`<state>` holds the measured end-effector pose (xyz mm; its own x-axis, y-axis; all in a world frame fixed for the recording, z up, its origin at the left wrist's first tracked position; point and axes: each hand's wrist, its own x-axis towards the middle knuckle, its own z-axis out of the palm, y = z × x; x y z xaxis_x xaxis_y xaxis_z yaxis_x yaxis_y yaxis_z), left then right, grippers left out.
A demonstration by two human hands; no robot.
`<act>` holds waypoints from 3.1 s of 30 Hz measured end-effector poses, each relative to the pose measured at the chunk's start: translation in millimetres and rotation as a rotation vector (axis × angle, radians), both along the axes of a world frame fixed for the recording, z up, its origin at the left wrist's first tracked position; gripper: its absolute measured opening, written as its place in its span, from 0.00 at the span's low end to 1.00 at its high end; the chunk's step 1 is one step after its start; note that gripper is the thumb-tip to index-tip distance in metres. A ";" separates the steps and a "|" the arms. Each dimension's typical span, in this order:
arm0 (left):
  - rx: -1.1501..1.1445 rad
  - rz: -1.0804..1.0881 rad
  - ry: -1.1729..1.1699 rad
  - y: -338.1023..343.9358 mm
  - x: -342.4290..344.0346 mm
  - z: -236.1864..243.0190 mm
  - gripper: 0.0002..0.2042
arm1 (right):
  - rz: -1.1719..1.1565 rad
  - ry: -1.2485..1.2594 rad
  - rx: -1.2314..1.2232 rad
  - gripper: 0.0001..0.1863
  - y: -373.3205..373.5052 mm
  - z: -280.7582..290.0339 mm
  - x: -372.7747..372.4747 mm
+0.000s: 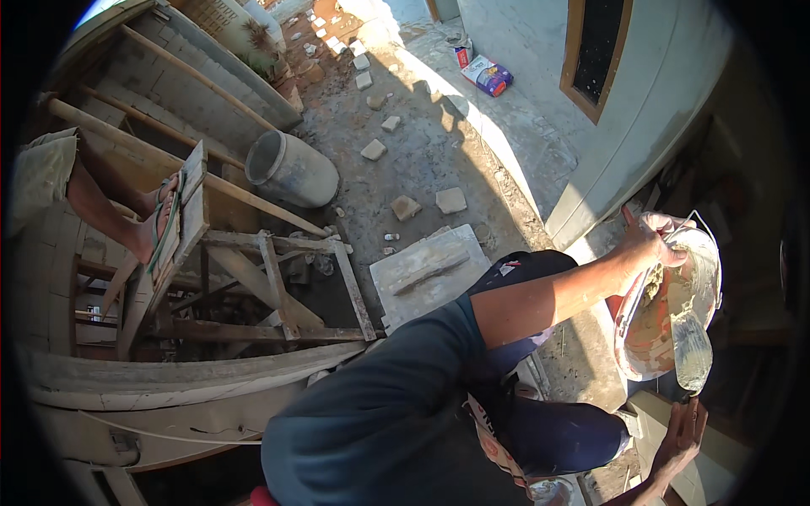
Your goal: The person applies mortar from a bucket to the underside of a roof edge using a trowel.
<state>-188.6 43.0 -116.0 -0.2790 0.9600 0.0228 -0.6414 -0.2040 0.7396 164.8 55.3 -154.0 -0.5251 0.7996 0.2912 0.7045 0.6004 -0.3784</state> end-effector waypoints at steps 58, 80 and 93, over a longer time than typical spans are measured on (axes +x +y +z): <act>0.410 -1.012 -0.333 108.5 96.0 248.3 0.20 | -0.774 -0.327 0.972 0.25 -217.4 424.6 9.2; 0.362 -0.970 -0.474 29.5 102.3 377.2 0.17 | -1.001 -0.815 1.171 0.19 -263.6 629.4 -57.3; 0.485 -0.872 -0.425 -43.5 68.9 342.9 0.22 | -1.051 -0.597 1.280 0.19 -330.2 549.4 -62.0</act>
<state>-119.8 -0.5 226.9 0.4205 0.7460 0.5164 -0.8920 0.2357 0.3858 102.8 -274.8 395.3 -0.2435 0.2824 0.9279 0.8073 -0.4713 0.3553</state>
